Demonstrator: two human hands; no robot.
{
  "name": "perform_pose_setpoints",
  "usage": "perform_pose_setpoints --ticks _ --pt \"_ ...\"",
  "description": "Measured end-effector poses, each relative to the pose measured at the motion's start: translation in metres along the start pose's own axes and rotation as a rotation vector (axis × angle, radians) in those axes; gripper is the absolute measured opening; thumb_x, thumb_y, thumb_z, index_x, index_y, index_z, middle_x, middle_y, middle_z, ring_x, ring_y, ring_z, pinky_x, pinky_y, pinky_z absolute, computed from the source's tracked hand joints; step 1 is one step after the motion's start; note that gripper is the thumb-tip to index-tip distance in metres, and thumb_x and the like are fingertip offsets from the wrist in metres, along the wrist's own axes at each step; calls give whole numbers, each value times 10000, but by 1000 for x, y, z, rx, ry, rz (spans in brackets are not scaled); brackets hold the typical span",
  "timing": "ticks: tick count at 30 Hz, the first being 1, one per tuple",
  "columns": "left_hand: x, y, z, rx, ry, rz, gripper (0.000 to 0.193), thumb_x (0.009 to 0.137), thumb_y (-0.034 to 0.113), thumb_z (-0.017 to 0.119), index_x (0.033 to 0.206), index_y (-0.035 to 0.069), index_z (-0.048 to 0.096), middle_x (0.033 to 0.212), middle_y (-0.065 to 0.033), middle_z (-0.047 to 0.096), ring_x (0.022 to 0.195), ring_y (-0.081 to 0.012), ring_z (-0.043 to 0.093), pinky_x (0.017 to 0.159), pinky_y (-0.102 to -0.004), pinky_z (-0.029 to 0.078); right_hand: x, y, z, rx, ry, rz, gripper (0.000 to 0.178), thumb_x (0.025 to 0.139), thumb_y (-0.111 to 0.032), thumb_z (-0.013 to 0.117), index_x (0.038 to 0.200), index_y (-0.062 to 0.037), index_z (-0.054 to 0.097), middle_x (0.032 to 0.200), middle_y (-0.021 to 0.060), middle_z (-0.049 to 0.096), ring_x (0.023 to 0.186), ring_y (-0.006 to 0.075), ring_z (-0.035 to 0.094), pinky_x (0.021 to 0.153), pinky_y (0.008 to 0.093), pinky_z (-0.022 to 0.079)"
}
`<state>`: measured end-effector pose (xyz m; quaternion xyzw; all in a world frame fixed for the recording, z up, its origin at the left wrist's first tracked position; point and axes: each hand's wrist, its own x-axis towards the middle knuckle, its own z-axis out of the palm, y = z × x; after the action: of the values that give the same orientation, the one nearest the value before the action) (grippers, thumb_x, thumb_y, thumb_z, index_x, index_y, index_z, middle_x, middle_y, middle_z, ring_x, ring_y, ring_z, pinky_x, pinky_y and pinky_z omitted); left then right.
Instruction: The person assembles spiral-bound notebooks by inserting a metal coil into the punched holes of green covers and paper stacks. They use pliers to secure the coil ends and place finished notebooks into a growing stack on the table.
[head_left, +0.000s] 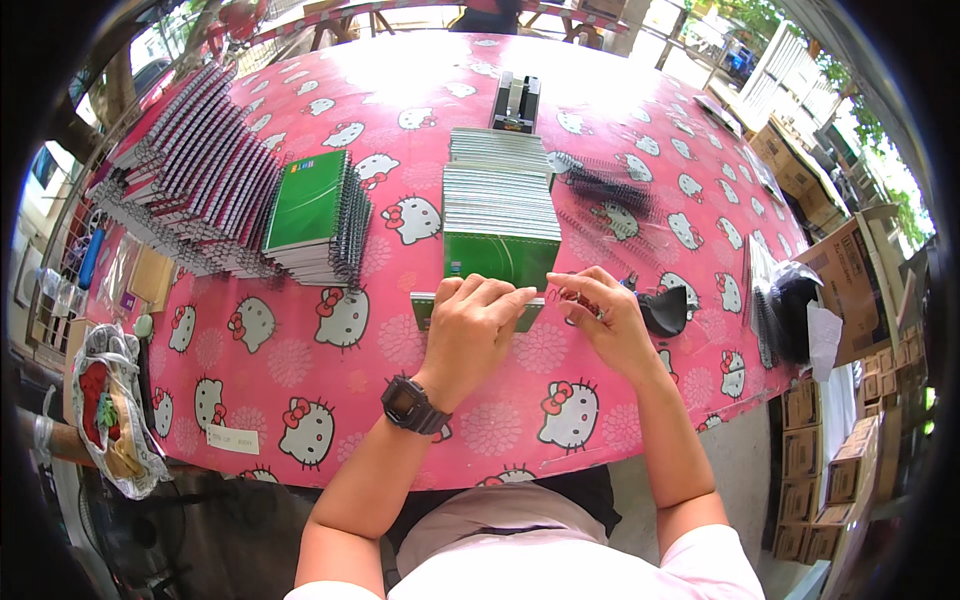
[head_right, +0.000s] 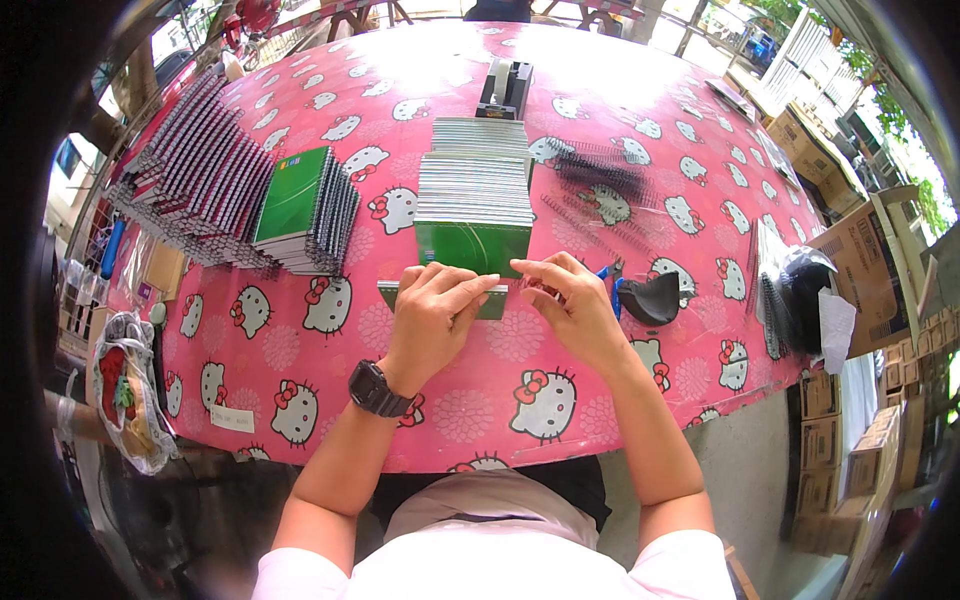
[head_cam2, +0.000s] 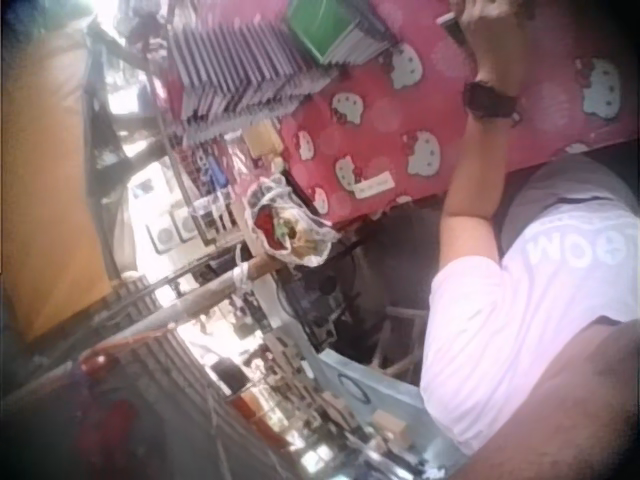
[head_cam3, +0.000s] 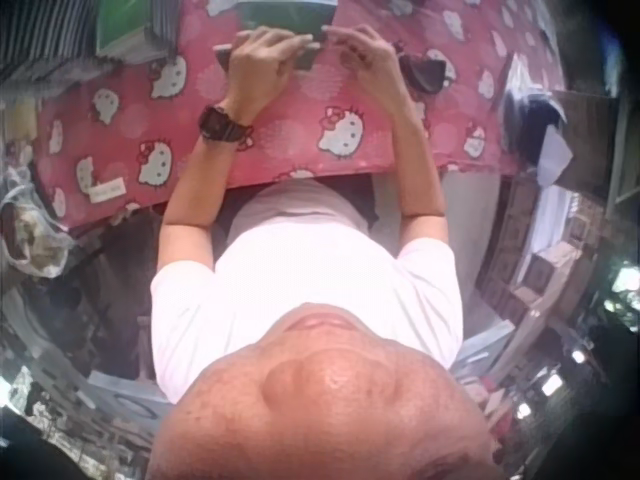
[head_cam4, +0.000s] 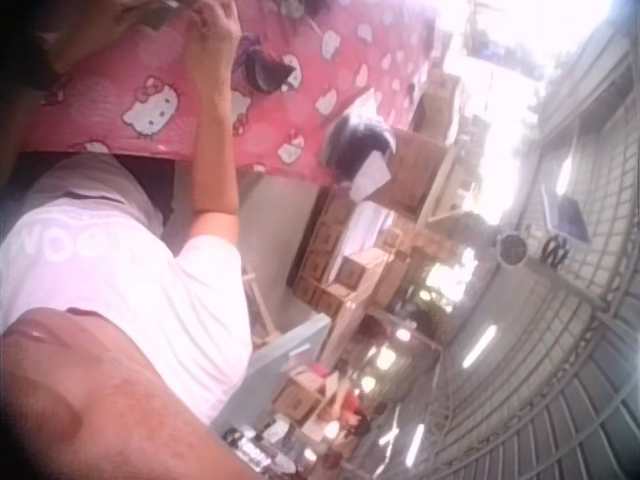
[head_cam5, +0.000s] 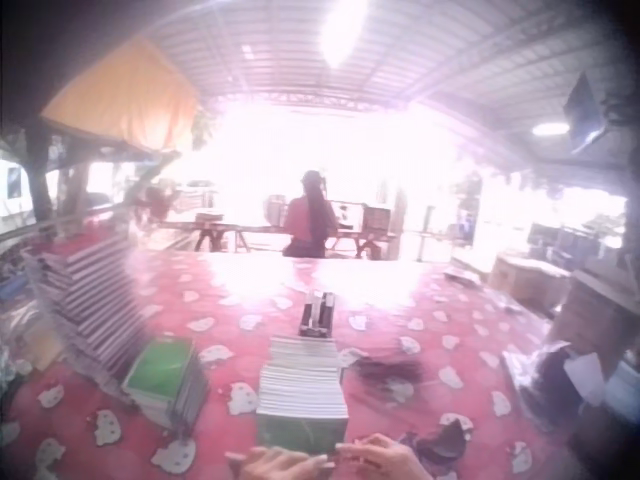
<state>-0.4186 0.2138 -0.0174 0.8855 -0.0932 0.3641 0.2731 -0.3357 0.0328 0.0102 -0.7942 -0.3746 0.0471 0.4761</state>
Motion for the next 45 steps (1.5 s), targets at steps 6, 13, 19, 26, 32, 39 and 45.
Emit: perform_pose_setpoints --ticks 6,13,19,26,32,39,45 --pt "1 -1 -3 -25 -53 17 188 793 93 658 972 125 706 831 2 666 777 -176 596 765 -321 398 4 1 1 -18 28 -111 246 718 34 700 951 -38 673 898 57 608 798 148 588 707 284 474" --pt "2 -3 -4 -50 -71 23 227 783 93 672 1007 128 688 842 0 672 790 -182 603 778 -324 398 3 15 -4 96 -144 -122 266 760 29 679 1015 -35 639 851 74 603 765 165 592 685 293 480" --pt "5 10 -6 -92 -57 -78 259 769 137 695 1022 128 642 866 4 658 822 -195 595 779 -339 366 3 2 -2 48 -178 -146 417 848 15 584 1250 -47 492 817 85 608 705 160 581 642 298 478" --pt "2 11 -6 59 -220 4 191 813 265 669 943 136 616 849 15 629 838 -186 573 785 -343 326 -1 3 -25 13 -35 105 398 886 -146 612 1251 -57 483 932 120 636 774 239 609 695 318 491" --pt "5 15 -5 -22 -174 -10 207 862 318 620 792 124 638 832 16 624 852 -179 570 842 -370 309 -35 59 -95 -663 183 570 746 686 -519 759 1225 -73 500 1281 190 510 1217 347 438 994 456 376" --pt "8 1 -22 32 -202 25 241 731 333 740 813 121 660 783 17 619 842 -178 571 901 -424 279 -47 80 -89 -600 199 448 648 639 -496 787 1088 -68 603 1313 244 482 1305 392 363 1035 469 348" --pt "-8 -1 -23 -7 -308 42 250 649 325 790 744 141 649 760 35 591 843 -160 560 913 -425 269 -34 22 -55 753 -268 38 692 730 -566 709 1055 42 653 1305 207 527 1193 237 504 965 341 393"
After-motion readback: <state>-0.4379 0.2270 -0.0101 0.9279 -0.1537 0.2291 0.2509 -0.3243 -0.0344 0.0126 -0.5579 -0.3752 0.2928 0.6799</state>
